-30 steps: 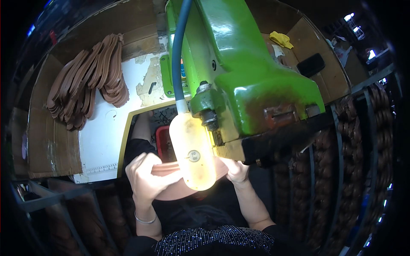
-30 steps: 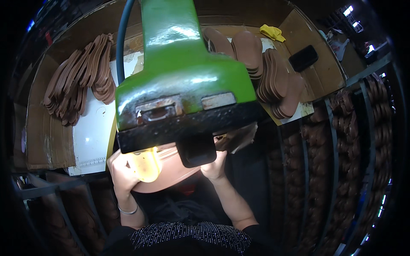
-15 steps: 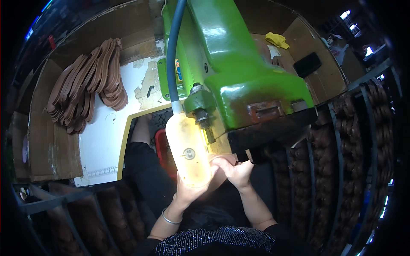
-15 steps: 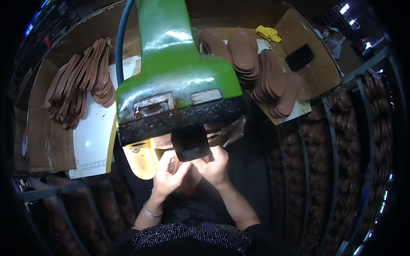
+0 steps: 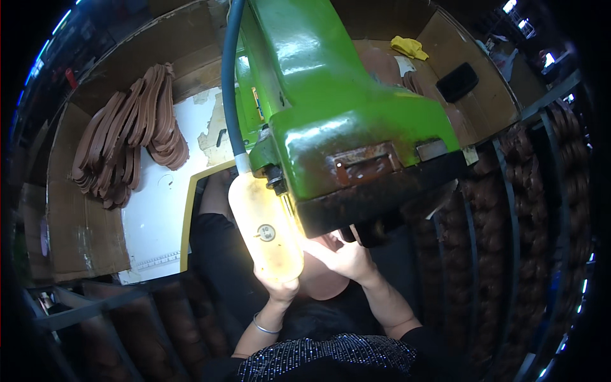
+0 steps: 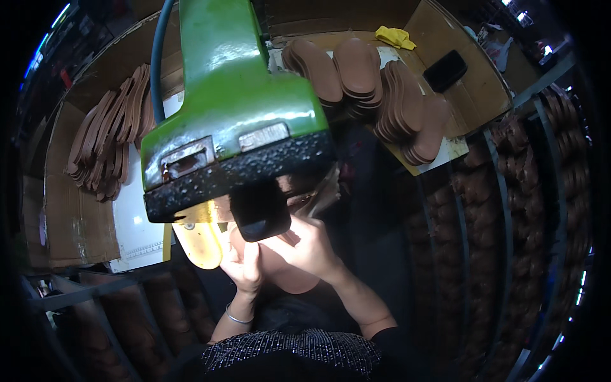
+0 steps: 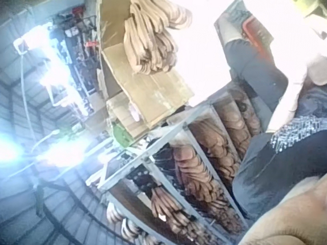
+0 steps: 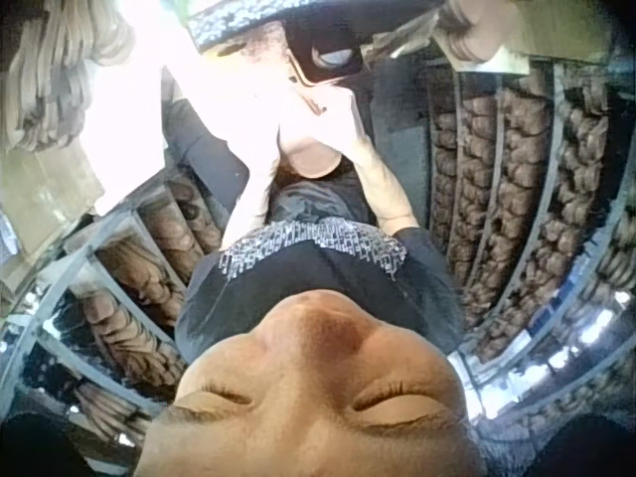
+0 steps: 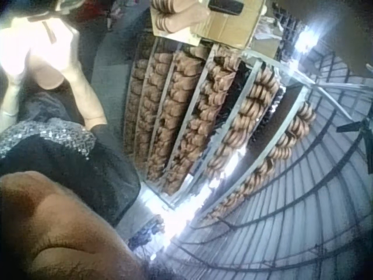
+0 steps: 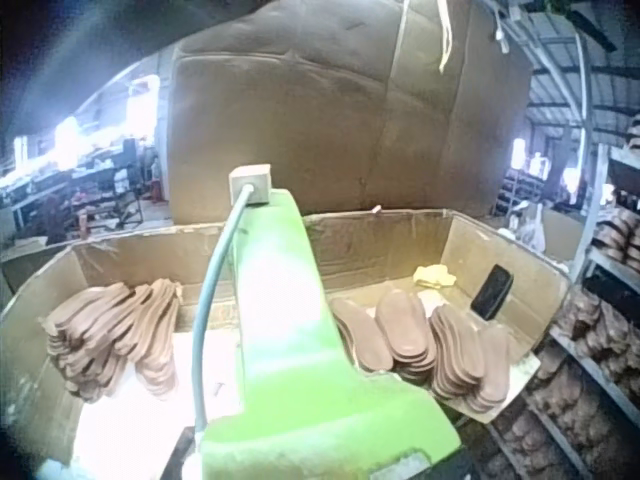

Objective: The person takes shoe soles one by one from a box, trims their edges using a machine, and stacks the soles into another box.

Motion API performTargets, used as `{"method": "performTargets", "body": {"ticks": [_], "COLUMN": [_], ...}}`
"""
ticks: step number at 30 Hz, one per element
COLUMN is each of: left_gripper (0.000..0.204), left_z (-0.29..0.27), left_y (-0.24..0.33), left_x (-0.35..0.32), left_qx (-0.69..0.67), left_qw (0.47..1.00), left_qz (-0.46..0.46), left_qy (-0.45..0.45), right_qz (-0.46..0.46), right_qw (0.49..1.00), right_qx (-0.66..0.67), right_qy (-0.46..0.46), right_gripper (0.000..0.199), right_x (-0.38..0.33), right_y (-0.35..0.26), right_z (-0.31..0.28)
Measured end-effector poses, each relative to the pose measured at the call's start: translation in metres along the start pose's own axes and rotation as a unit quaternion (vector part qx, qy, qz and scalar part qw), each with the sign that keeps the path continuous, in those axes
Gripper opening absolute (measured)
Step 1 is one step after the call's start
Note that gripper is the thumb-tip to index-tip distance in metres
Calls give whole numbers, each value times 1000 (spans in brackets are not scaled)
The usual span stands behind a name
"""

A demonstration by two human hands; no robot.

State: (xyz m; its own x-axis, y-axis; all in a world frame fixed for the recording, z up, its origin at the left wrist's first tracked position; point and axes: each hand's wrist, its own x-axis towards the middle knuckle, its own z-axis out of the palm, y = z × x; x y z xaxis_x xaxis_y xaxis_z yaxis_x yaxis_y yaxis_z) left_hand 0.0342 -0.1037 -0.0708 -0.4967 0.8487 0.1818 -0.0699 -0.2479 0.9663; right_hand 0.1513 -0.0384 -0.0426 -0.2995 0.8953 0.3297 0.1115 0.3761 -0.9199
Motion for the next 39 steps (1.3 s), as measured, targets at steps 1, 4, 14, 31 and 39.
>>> {"method": "performTargets", "body": {"ticks": [1,4,14,31,39], "left_gripper": [28,30,35,44,26], "left_z": [-1,4,18,24,47], "left_y": [0,5,-7,27,-3], "left_x": [2,2,8,3,9], "left_qx": [36,-43,12,-224,-230], "left_qw": [999,998,988,937,855], "left_qz": [28,-36,-95,-251,-227], "left_qy": [-13,-24,-121,-91,-406], "right_qz": [-18,-9,442,155,130], "right_qw": [999,995,859,878,858], "right_qx": [-33,-96,245,197,235], "right_qy": [-17,-31,-80,406,437], "right_gripper": [24,31,27,18,50], "right_x": [0,-9,-171,-69,-24], "right_y": [-4,-16,26,10,13], "right_z": [-5,-20,-61,-123,-120]}}
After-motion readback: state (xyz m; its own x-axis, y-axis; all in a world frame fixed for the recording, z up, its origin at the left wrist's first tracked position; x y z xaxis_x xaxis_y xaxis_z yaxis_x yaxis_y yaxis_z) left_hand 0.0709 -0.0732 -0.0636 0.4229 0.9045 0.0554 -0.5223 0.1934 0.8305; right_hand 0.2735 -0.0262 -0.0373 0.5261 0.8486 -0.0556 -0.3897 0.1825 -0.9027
